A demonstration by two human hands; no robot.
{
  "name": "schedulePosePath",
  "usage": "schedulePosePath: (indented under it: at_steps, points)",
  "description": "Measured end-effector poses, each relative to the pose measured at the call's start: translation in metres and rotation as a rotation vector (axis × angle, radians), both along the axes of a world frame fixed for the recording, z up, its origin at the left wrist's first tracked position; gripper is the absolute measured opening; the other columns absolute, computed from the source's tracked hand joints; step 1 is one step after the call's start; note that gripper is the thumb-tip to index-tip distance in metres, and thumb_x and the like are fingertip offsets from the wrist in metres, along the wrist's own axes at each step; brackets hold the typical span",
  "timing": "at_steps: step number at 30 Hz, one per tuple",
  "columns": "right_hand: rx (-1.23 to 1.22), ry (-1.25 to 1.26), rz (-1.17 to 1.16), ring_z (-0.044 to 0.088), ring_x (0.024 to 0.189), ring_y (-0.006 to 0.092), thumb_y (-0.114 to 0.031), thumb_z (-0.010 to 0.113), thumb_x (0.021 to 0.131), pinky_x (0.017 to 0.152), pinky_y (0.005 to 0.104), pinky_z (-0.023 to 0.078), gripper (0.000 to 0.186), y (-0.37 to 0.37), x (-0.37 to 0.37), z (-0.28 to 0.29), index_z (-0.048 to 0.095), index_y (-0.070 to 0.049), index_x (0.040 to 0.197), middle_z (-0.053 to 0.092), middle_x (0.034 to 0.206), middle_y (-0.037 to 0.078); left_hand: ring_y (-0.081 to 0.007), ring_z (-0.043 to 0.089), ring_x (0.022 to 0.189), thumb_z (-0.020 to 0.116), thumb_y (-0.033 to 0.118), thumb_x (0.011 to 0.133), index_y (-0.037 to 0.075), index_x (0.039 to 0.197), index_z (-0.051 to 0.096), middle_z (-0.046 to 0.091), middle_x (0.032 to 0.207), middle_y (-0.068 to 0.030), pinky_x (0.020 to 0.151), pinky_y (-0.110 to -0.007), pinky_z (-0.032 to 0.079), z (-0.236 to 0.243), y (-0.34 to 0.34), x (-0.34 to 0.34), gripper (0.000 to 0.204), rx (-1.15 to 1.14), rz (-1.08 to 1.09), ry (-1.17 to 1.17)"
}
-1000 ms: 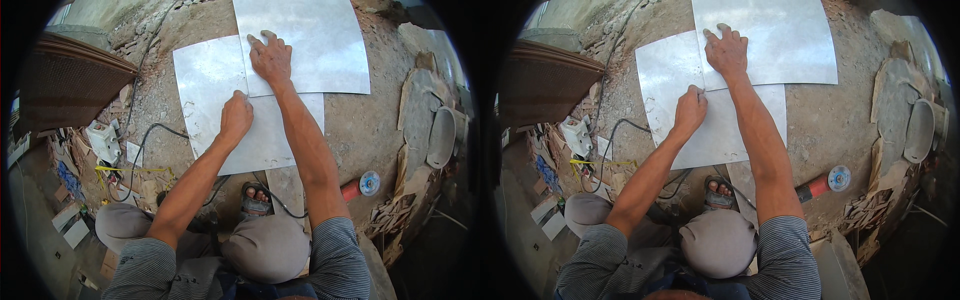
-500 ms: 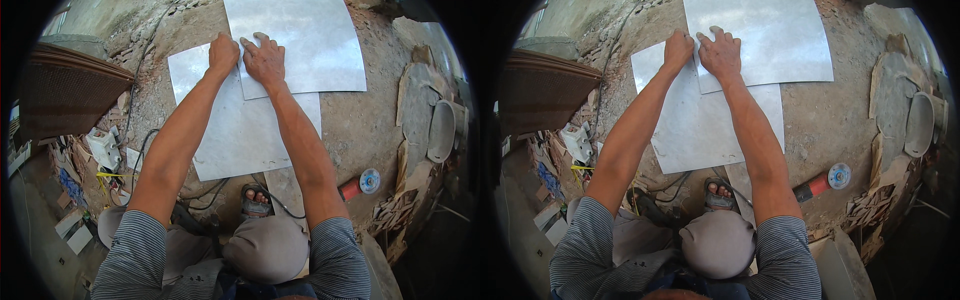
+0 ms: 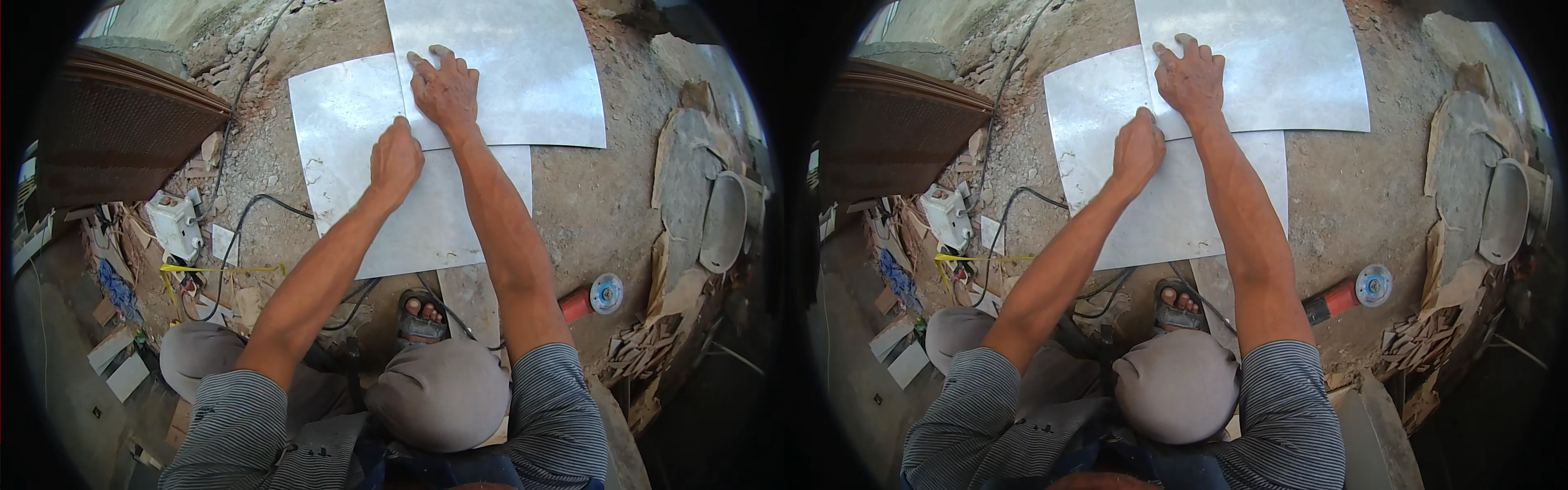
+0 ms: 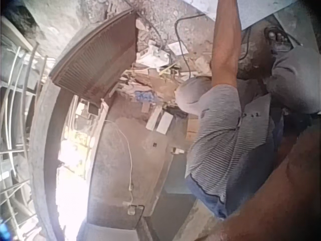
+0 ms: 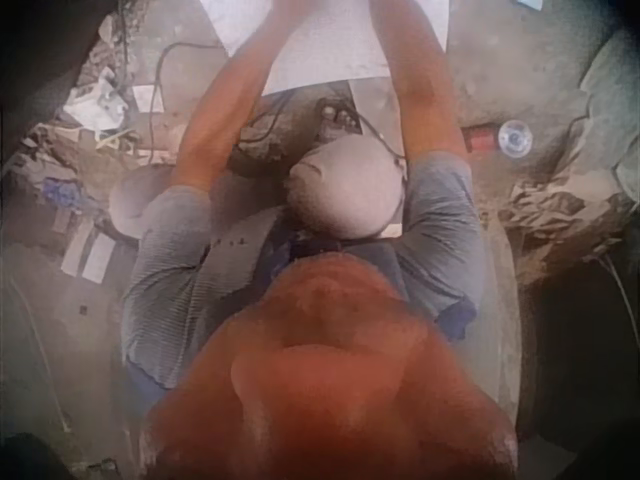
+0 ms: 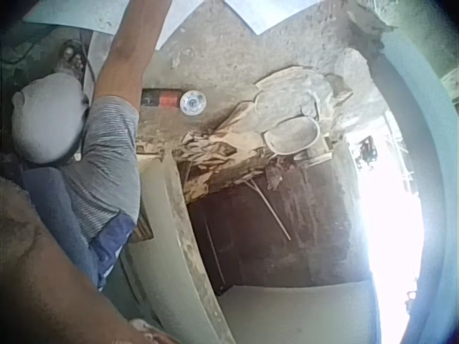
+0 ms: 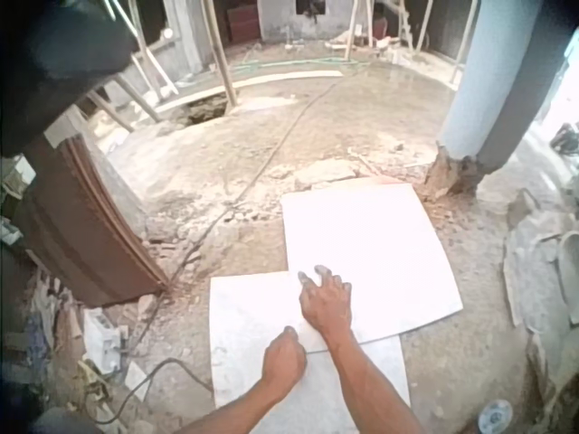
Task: The person measures two floor tiles using a tape measure and a pencil, then uses a handheld angle grinder to cut one of the tiles on the floor.
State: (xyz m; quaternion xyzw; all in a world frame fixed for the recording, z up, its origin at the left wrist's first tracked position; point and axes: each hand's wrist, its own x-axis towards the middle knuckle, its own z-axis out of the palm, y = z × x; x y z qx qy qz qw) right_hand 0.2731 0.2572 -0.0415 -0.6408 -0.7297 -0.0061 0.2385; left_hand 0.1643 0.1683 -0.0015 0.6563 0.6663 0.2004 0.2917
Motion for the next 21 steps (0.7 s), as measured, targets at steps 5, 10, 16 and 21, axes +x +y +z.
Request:
schedulePosePath:
  at_steps: [5,10,16,21]
  points:
    - [0.017,-0.02,0.018,0.053,0.092,0.0214,-0.025,0.056,0.08,0.077,0.0379,0.036,0.032,-0.001,-0.001,0.003,0.067,-0.028,0.11,0.054,0.117,0.004,-0.0472,0.057,0.074,0.047,0.001,0.081,-0.007,0.084,0.047,0.057,0.078,-0.0313,0.067,-0.053,0.044,0.002,-0.031,0.001,0.009,-0.045,-0.005,-0.024]
    - [-0.004,-0.039,0.026,0.053,0.094,0.0223,-0.025,0.054,0.081,0.078,0.0384,0.036,0.033,-0.003,-0.001,0.009,0.066,-0.028,0.112,0.054,0.119,0.005,-0.0464,0.058,0.077,0.047,0.004,0.084,-0.007,0.095,0.046,0.058,0.08,-0.0299,0.071,-0.051,0.044,0.006,-0.057,0.0,0.015,-0.142,-0.008,-0.071]
    - [-0.083,0.003,0.041,0.053,0.101,0.0238,-0.027,0.052,0.083,0.084,0.0422,0.039,0.033,-0.002,0.003,0.011,0.065,-0.028,0.113,0.053,0.122,0.006,-0.04,0.062,0.08,0.053,0.01,0.087,0.002,0.102,0.053,0.063,0.085,-0.0239,0.07,-0.045,0.047,0.022,-0.071,-0.079,0.017,-0.035,0.242,-0.182]
    - [-0.12,0.411,0.072,0.053,0.106,0.0296,-0.025,0.054,0.086,0.094,0.0401,0.041,0.035,-0.018,0.017,0.024,0.062,-0.012,0.118,0.052,0.124,0.016,-0.0385,0.061,0.08,0.055,0.01,0.086,0.002,0.099,0.057,0.063,0.084,-0.0207,0.073,-0.044,0.046,0.013,-0.076,-0.208,0.016,0.073,0.429,0.047]
